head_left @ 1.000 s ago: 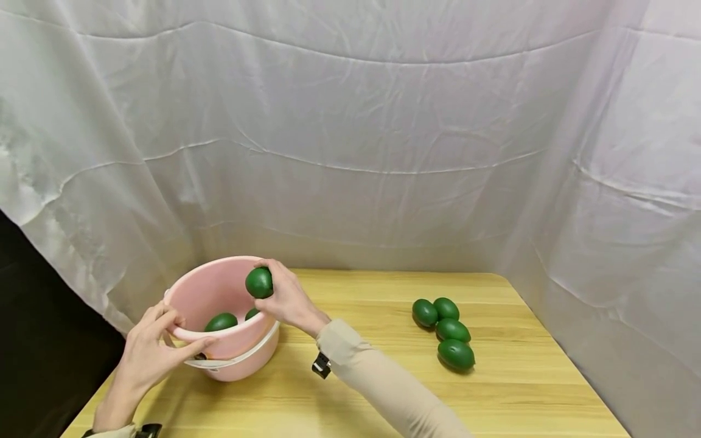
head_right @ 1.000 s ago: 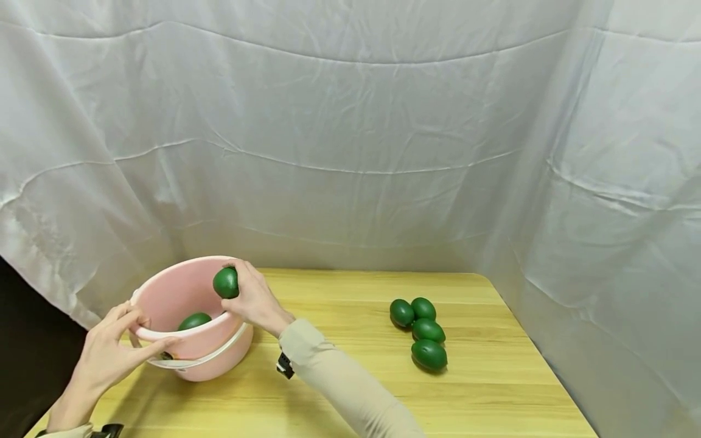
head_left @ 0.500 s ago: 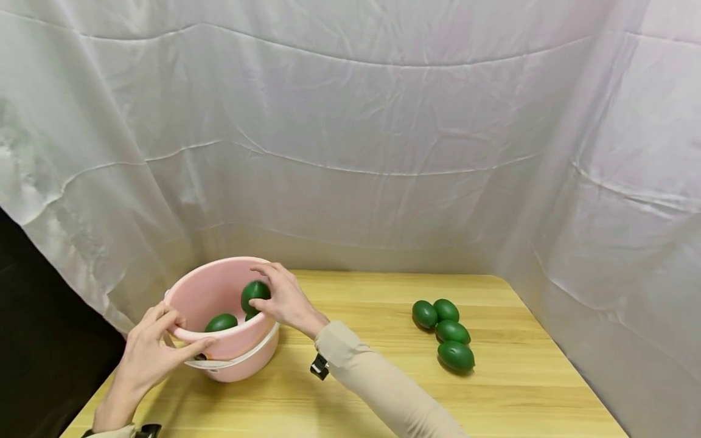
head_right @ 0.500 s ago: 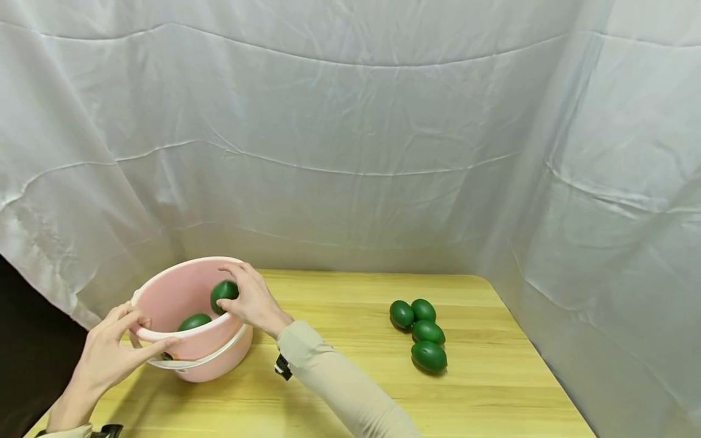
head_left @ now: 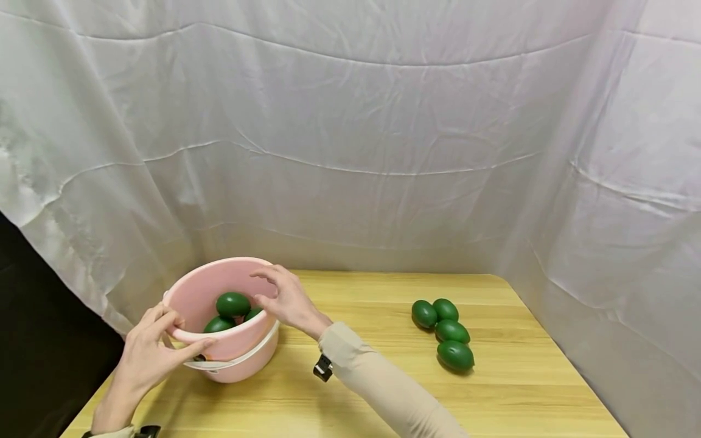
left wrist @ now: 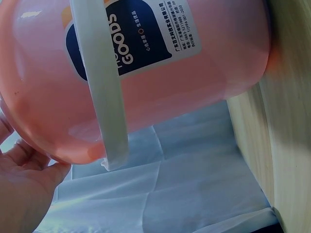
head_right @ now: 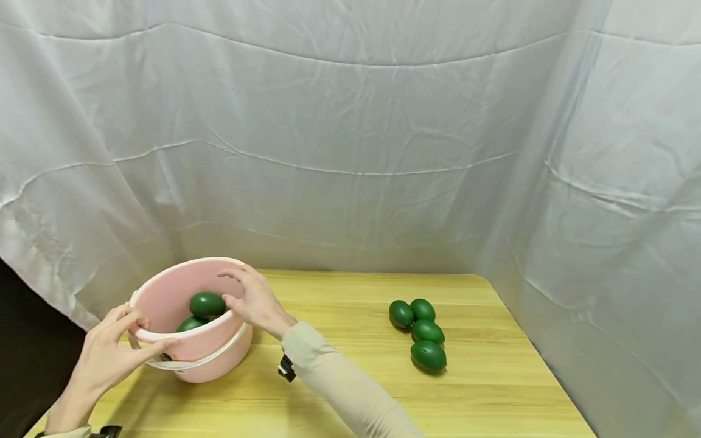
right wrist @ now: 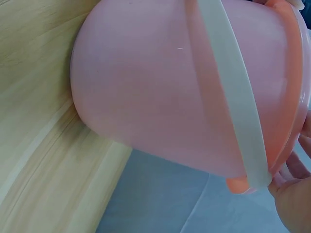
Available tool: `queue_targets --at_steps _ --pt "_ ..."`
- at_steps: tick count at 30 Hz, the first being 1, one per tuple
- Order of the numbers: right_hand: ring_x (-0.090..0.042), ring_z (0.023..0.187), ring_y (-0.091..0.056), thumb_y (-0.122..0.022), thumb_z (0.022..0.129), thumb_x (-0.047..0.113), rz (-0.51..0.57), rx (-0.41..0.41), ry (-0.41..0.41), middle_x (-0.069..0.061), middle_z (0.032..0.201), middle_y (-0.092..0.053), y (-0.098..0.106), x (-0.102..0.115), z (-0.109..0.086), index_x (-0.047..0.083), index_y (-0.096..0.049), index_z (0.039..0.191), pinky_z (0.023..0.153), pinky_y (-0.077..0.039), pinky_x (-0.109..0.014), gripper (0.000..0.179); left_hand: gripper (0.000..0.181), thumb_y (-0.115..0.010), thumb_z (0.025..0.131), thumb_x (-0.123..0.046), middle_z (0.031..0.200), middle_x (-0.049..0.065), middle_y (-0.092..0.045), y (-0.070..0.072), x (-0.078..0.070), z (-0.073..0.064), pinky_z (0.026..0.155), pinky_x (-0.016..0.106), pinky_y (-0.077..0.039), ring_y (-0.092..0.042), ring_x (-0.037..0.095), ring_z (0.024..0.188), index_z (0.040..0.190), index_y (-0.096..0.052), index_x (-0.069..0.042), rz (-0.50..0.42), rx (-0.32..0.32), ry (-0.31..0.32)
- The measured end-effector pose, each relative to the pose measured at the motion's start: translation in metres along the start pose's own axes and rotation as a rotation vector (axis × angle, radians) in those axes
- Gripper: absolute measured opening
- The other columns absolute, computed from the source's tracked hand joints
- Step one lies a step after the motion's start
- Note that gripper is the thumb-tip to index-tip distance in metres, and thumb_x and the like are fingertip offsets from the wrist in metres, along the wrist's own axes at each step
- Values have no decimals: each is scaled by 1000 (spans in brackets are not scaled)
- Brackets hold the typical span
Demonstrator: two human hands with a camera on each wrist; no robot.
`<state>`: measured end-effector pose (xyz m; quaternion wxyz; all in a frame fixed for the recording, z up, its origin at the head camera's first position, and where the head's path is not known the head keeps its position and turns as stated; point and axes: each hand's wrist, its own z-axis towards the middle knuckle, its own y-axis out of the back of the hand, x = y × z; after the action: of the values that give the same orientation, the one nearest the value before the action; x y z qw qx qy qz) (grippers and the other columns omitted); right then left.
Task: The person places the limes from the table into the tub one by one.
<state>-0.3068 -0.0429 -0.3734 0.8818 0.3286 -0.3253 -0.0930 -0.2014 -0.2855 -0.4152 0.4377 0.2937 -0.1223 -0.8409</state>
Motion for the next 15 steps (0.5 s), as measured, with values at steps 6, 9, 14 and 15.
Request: queue_targets --at_steps 6,9,14,15 --pt "-13 80 -60 -72 86 6 29 -57 6 -3 122 -63 6 -7 -4 13 -65 122 79 -47 -16 38 55 -100 40 -19 85 -7 -47 0 -1 0 67 18 -33 -38 -5 82 74 -56 -19 -1 -3 6" --pt "-14 80 -60 -71 86 5 23 -75 14 -3 118 -63 8 -10 -6 12 -66 121 82 -46 -18 36 54 -99 40 -19 85 -7 -47 0 -1 0 66 17 -33 -38 -6 82 75 -58 -17 2 -2 3" --pt "-19 102 -64 -70 87 6 40 -80 11 -4 119 -64 11 -14 -10 11 -66 120 93 -48 -21 34 53 -99 41 -19 87 -7 -48 0 0 0 67 16 -33 -38 -7 83 74 -58 -17 -2 -3 0" --pt "-19 106 -64 -70 87 6 51 -83 5 -5 120 -64 11 -14 -11 11 -66 120 94 -49 -22 33 53 -99 40 -18 87 -7 -48 -1 0 0 67 16 -33 -38 -7 83 75 -58 -17 -4 -3 -1"
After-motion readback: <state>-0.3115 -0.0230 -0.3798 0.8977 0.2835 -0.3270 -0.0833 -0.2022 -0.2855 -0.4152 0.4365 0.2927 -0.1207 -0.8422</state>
